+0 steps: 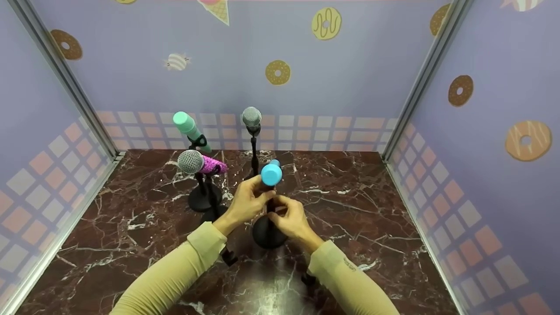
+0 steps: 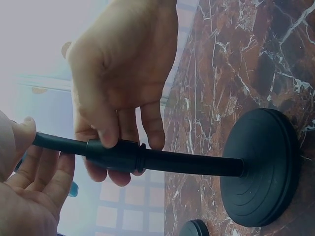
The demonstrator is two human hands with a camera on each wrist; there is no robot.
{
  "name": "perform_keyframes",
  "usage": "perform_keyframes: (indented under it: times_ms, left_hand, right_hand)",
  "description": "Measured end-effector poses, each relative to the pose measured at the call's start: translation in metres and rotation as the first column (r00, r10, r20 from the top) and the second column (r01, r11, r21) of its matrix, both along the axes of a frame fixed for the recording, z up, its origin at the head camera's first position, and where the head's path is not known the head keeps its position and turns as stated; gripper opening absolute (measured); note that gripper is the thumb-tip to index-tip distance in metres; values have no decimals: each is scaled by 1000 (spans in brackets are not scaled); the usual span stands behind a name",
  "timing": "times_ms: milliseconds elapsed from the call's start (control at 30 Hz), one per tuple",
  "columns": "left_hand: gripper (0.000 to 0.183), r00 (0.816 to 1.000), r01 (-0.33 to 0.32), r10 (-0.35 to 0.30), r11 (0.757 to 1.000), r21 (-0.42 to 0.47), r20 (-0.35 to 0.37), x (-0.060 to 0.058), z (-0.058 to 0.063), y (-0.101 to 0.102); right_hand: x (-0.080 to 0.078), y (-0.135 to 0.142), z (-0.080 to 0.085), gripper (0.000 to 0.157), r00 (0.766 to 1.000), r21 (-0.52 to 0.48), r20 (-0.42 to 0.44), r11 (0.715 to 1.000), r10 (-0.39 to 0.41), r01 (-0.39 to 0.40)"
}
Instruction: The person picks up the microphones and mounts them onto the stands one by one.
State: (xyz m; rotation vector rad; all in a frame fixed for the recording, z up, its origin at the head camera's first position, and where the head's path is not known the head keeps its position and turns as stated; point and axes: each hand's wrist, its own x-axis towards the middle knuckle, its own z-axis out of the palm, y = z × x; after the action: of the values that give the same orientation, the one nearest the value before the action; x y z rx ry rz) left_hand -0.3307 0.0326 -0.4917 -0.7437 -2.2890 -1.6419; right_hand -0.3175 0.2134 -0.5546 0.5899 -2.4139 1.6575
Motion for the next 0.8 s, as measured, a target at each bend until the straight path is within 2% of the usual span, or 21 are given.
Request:
perform_keyframes:
  times_ms: [233,500,800]
  left_hand:
    - [13,1000,-13,13,1000,-8,-2,-1,1,0]
    - [10,1000,-23,23,1000,-13,-13,0,2,0]
    - [10,1000,-28,28,1000,-8,-5,0,0,0]
  right_hand:
    - [0,2,-1,36,1000,-33,-9,999,-16,16]
    - [-1,2,-3,28,998,-60,-25,997,-49,48]
    - [-2,-1,-2,24,990,3,-57,992,-128,128]
